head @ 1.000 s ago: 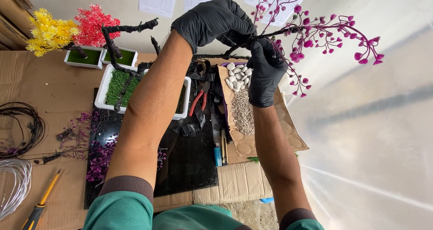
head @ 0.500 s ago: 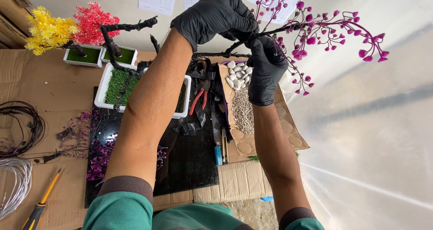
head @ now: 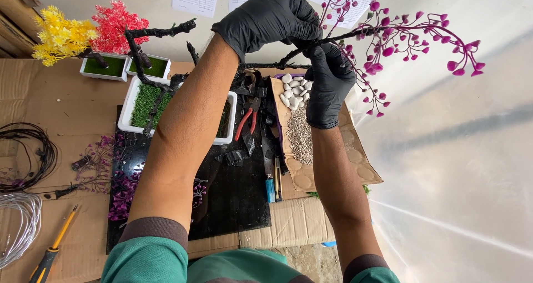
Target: The person assembles artificial purple flowers onto a black branch structure. They repeatedly pick up small flower pieces from a pile on the table and attach them to the branch, shaping the arrangement with gloved hands. The workspace includes other craft supplies like stones and wires.
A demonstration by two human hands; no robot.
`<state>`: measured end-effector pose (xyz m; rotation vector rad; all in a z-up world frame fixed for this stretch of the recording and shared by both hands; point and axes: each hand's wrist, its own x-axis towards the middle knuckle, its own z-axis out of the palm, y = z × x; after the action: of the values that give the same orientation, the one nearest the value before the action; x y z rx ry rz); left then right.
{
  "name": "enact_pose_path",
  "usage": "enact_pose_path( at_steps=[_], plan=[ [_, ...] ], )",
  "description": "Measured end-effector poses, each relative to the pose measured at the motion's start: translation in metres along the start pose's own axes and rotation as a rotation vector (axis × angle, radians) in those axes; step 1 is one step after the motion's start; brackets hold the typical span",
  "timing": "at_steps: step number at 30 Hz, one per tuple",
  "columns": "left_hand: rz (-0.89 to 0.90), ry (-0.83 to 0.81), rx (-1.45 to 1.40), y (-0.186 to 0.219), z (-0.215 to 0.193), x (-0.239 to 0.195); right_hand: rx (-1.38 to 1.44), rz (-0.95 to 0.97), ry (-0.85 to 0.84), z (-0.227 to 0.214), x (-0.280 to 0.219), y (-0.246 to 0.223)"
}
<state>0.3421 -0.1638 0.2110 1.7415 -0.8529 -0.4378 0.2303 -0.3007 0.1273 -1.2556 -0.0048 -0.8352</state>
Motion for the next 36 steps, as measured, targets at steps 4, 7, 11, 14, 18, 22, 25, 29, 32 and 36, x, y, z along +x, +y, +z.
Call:
enact_pose_path(
  at_steps=[4, 7, 11, 14, 18, 22, 25, 29, 32, 36],
  plan=[
    [0.133, -0.025, 0.066, -0.007, 0.000, 0.007, -0.017, 0.017, 0.012, 0.002, -0.001, -0.002],
    [0.072, -0.028, 0.138, 0.008, -0.001, 0.001, -0.014, 0.045, 0.048, 0.002, 0.000, 0.001],
    [0.115, -0.065, 0.050, -0.002, -0.002, 0.002, 0.013, 0.038, 0.075, 0.004, -0.005, 0.004],
    [0.138, -0.038, -0.027, -0.013, 0.000, 0.006, -0.023, -0.012, 0.058, 0.011, -0.009, -0.001],
    [0.168, -0.011, -0.059, -0.014, 0.002, 0.003, 0.023, 0.036, 0.105, 0.012, -0.012, 0.001],
    [0.212, 0.013, 0.068, -0.014, 0.001, 0.006, 0.001, 0.070, 0.160, 0.018, -0.014, 0.002],
    [0.191, 0.017, 0.089, -0.007, 0.001, 0.001, -0.035, 0.028, 0.187, 0.024, -0.015, -0.001],
    [0.260, 0.042, 0.099, -0.016, 0.004, 0.005, -0.111, -0.014, 0.191, 0.033, -0.019, -0.012],
    [0.318, 0.056, 0.153, -0.023, 0.007, 0.008, -0.147, -0.027, 0.206, 0.039, -0.020, -0.018],
    [0.255, 0.116, -0.022, -0.025, 0.013, 0.003, -0.093, 0.038, 0.250, 0.046, -0.021, -0.024]
  ],
)
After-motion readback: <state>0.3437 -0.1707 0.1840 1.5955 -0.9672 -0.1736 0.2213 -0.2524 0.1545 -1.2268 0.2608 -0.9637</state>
